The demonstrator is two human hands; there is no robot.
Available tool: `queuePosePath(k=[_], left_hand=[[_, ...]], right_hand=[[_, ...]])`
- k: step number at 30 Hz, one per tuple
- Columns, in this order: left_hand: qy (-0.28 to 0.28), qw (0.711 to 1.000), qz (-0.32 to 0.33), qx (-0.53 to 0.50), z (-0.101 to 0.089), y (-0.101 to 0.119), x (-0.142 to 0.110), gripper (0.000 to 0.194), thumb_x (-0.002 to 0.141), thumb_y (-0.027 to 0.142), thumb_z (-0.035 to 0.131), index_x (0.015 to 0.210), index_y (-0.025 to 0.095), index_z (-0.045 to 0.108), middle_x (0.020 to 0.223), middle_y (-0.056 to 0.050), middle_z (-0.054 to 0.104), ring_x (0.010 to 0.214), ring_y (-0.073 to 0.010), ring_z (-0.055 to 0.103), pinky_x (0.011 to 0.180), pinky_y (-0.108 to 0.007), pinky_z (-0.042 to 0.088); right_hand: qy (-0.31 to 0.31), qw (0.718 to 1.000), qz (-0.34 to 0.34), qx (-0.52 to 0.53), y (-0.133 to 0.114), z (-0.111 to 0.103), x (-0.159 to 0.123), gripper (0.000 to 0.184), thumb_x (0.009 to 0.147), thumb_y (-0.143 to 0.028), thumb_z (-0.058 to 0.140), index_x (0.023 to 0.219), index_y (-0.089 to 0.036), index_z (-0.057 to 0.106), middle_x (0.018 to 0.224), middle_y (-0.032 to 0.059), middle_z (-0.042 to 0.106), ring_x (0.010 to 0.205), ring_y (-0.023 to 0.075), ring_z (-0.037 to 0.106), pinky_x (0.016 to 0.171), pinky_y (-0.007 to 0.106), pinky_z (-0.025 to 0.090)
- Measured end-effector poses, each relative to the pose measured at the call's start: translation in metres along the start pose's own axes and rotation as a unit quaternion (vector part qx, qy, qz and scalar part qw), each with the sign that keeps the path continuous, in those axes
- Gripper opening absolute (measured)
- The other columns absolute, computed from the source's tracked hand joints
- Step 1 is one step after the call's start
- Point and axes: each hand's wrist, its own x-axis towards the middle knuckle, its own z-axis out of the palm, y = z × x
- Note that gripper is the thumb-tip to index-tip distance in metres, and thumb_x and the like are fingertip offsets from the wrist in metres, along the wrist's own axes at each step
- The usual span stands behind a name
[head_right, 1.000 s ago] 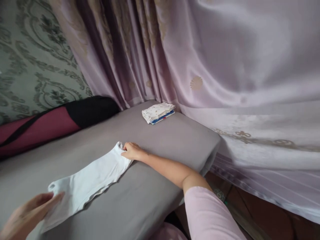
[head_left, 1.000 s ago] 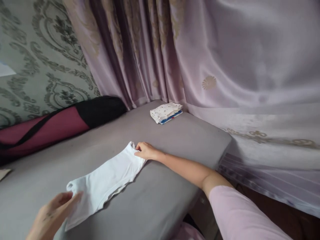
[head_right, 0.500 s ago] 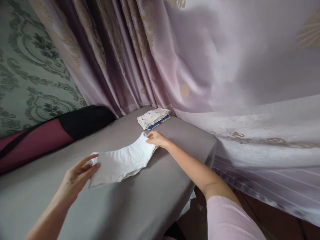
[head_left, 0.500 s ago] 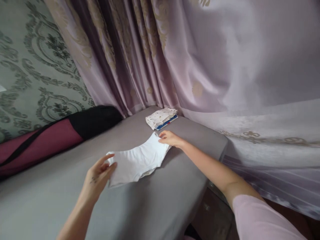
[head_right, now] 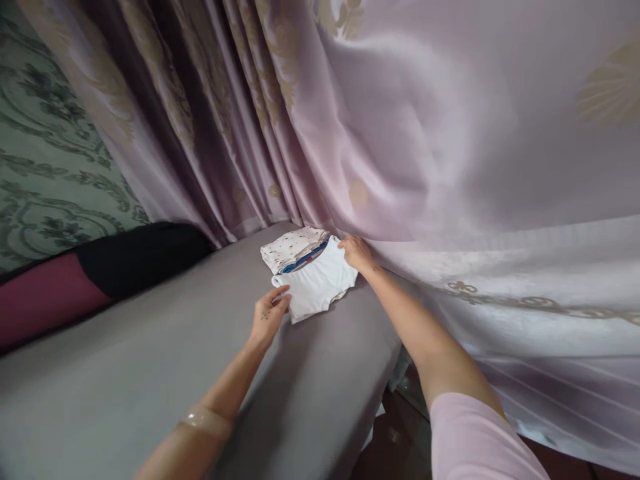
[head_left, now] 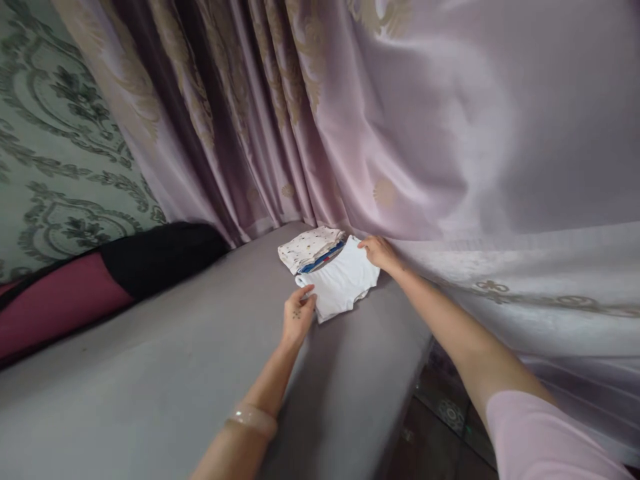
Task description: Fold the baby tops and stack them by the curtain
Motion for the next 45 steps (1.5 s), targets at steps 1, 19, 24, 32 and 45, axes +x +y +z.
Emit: queuePosePath(k=[1,19,24,32,45], left_hand=[[-0.011,1.000,0.001,0.003,0.005,-0.005,0.002,0.061,0.071,0.043,0.068,0.120,0.008,0.063,0.068,-0.003,0.064,0.062,-0.0139,0.057,0.064,-0.027,0.047],[0.055,0.912,0.146,0.380,0.007,-0.025,-0.008,0.033,0.092,0.020,0.039,0.112,0.017,0.066,0.105,-0.014,0.066,0.100,-0.0265,0.056,0.093,-0.044,0.040],[0.110,0.910,0.116,0.382,0.008,-0.026,-0.009,0.030,0.085,0.009,0.045,0.102,0.018,0.068,0.101,-0.010,0.063,0.098,-0.0231,0.055,0.089,-0.037,0.041],[0.025,0.895,0.183,0.406,0.011,-0.013,-0.020,0.020,0.092,0.034,0.052,0.100,0.026,0.068,0.097,-0.005,0.066,0.096,-0.0225,0.052,0.085,-0.036,0.033],[0.019,0.902,0.151,0.405,0.011,-0.015,-0.018,0.013,0.088,0.020,0.050,0.086,0.021,0.063,0.087,-0.002,0.068,0.089,-0.0204,0.056,0.081,-0.034,0.031]], right_hand=[[0.009,1.000,-0.010,-0.019,0.003,0.000,0.003,0.044,0.086,0.000,0.038,0.111,-0.015,0.071,0.117,0.0100,0.066,0.109,0.0205,0.056,0.100,0.032,0.038],[-0.045,0.996,0.041,-0.058,0.039,0.052,0.005,0.043,0.086,-0.002,0.039,0.117,-0.015,0.067,0.120,0.0085,0.067,0.111,0.0173,0.058,0.097,0.026,0.039],[-0.057,0.993,0.070,-0.076,0.031,0.054,0.005,0.036,0.090,-0.015,0.044,0.119,-0.016,0.065,0.122,0.0109,0.065,0.113,0.0227,0.058,0.097,0.031,0.041],[-0.095,0.990,0.044,-0.096,-0.035,0.076,0.001,0.055,0.099,-0.035,0.023,0.142,-0.005,0.040,0.152,0.0171,0.034,0.142,0.0287,0.022,0.114,0.047,0.019],[-0.115,0.992,-0.025,-0.042,-0.089,0.082,-0.038,0.065,0.098,-0.047,0.021,0.148,-0.007,0.031,0.158,0.0173,0.021,0.146,0.0290,0.013,0.116,0.052,0.009]])
